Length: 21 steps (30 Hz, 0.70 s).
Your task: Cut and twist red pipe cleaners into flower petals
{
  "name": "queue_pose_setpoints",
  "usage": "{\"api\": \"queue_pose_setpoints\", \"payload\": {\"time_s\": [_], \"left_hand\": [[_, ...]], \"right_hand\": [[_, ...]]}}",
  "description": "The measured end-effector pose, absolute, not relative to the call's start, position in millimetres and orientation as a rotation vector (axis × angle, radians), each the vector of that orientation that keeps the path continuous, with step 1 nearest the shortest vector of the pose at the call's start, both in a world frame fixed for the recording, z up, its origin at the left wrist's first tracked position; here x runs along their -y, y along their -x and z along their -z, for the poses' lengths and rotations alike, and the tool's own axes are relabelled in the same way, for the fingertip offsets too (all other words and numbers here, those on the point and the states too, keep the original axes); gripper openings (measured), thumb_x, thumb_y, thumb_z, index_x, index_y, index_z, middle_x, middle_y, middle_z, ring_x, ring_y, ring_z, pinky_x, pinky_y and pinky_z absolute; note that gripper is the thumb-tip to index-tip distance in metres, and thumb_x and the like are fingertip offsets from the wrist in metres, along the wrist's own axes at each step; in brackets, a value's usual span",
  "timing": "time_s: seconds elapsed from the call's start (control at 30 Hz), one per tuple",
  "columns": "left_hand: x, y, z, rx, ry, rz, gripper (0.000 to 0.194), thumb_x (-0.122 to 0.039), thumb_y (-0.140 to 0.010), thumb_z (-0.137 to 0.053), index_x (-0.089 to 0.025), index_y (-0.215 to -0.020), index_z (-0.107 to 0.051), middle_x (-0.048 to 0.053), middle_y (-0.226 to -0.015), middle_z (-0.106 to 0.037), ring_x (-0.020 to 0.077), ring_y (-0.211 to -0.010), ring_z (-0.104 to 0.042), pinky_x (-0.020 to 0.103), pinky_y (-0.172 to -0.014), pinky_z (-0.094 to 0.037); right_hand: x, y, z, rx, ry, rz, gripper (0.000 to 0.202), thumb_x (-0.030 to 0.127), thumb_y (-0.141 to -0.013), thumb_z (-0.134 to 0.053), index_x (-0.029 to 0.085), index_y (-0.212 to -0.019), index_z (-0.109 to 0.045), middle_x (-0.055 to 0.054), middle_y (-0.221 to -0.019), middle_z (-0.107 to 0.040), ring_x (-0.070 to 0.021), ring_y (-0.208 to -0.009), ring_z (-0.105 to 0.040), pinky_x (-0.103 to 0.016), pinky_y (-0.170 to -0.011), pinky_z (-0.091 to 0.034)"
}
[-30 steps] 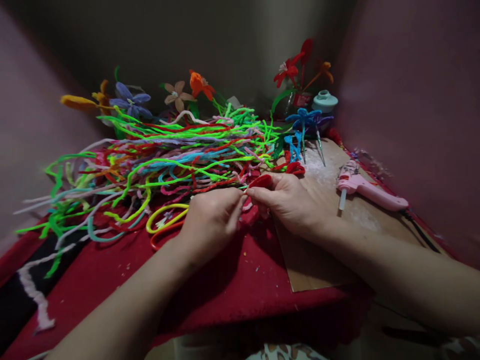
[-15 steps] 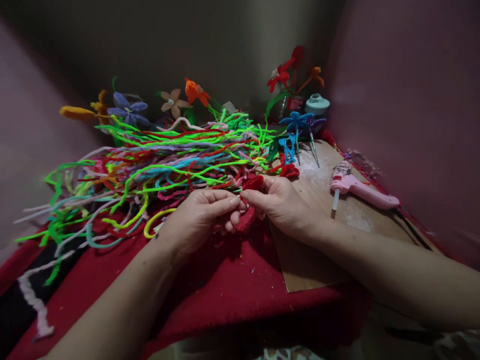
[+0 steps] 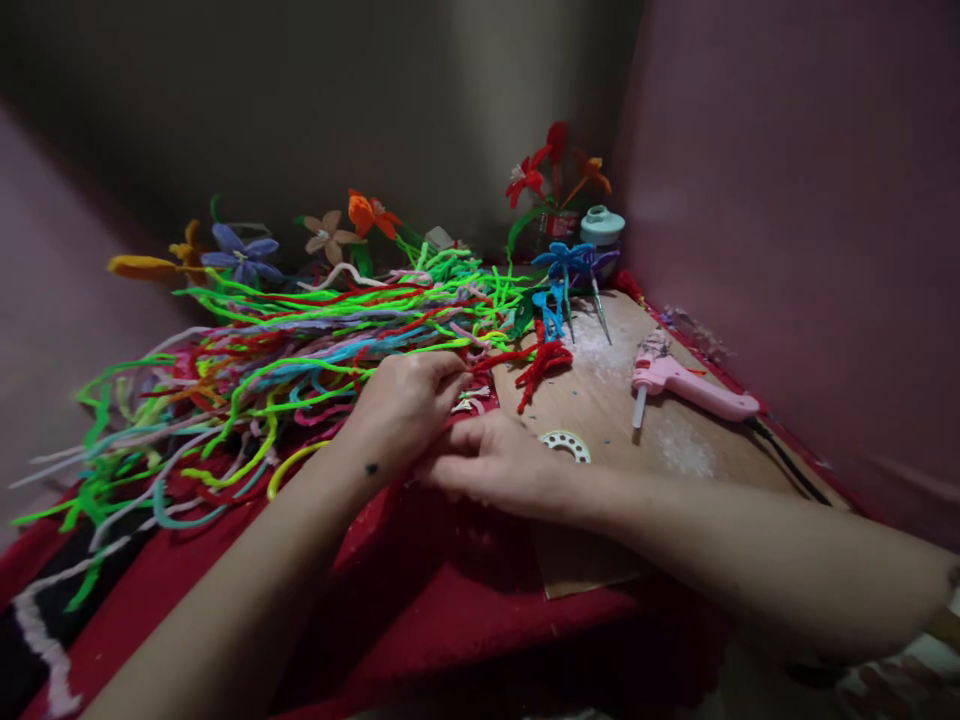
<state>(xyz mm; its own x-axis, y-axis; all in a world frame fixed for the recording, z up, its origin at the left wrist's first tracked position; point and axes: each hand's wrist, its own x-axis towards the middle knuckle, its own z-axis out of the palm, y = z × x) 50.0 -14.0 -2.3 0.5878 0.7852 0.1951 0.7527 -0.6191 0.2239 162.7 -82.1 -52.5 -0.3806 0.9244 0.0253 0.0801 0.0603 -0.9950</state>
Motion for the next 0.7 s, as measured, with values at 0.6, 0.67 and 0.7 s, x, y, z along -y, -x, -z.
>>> {"api": "queue_pose_setpoints", "payload": {"time_s": [0.6, 0.67, 0.7], "left_hand": [[-17, -133, 28, -1.254, -2.699, -0.210, 0.043, -0.041, -0.085, -0.041, -0.015, -0.073, -0.072, 0.010, -0.066, -0.067, 0.0182, -0.058, -0.056, 0.028, -0.055, -0.033], [-14, -133, 28, -1.253, -2.671, -0.222, 0.049, -0.049, -0.085, -0.038, -0.015, -0.070, -0.071, 0.008, -0.061, -0.065, 0.0171, -0.054, -0.053, 0.027, -0.052, -0.031], [-13, -133, 29, -1.252, -2.654, -0.230, 0.050, -0.052, -0.084, -0.039, -0.015, -0.070, -0.070, 0.007, -0.059, -0.063, 0.0167, -0.053, -0.052, 0.027, -0.050, -0.029]], "right_hand": [[86, -163, 58, 2.281, 0.784, -0.932, 0.023, 0.030, -0.081, -0.056, 0.011, -0.077, -0.069, 0.000, -0.065, -0.064, -0.0085, -0.059, -0.054, -0.018, -0.054, -0.037], [86, -162, 59, 2.267, 0.788, -0.916, 0.021, 0.029, -0.081, -0.057, 0.012, -0.076, -0.069, 0.000, -0.065, -0.064, -0.0083, -0.059, -0.054, -0.018, -0.054, -0.036], [86, -162, 59, 2.266, 0.788, -0.911, 0.021, 0.029, -0.081, -0.057, 0.012, -0.076, -0.069, 0.000, -0.065, -0.063, -0.0084, -0.059, -0.053, -0.018, -0.054, -0.036]]}}
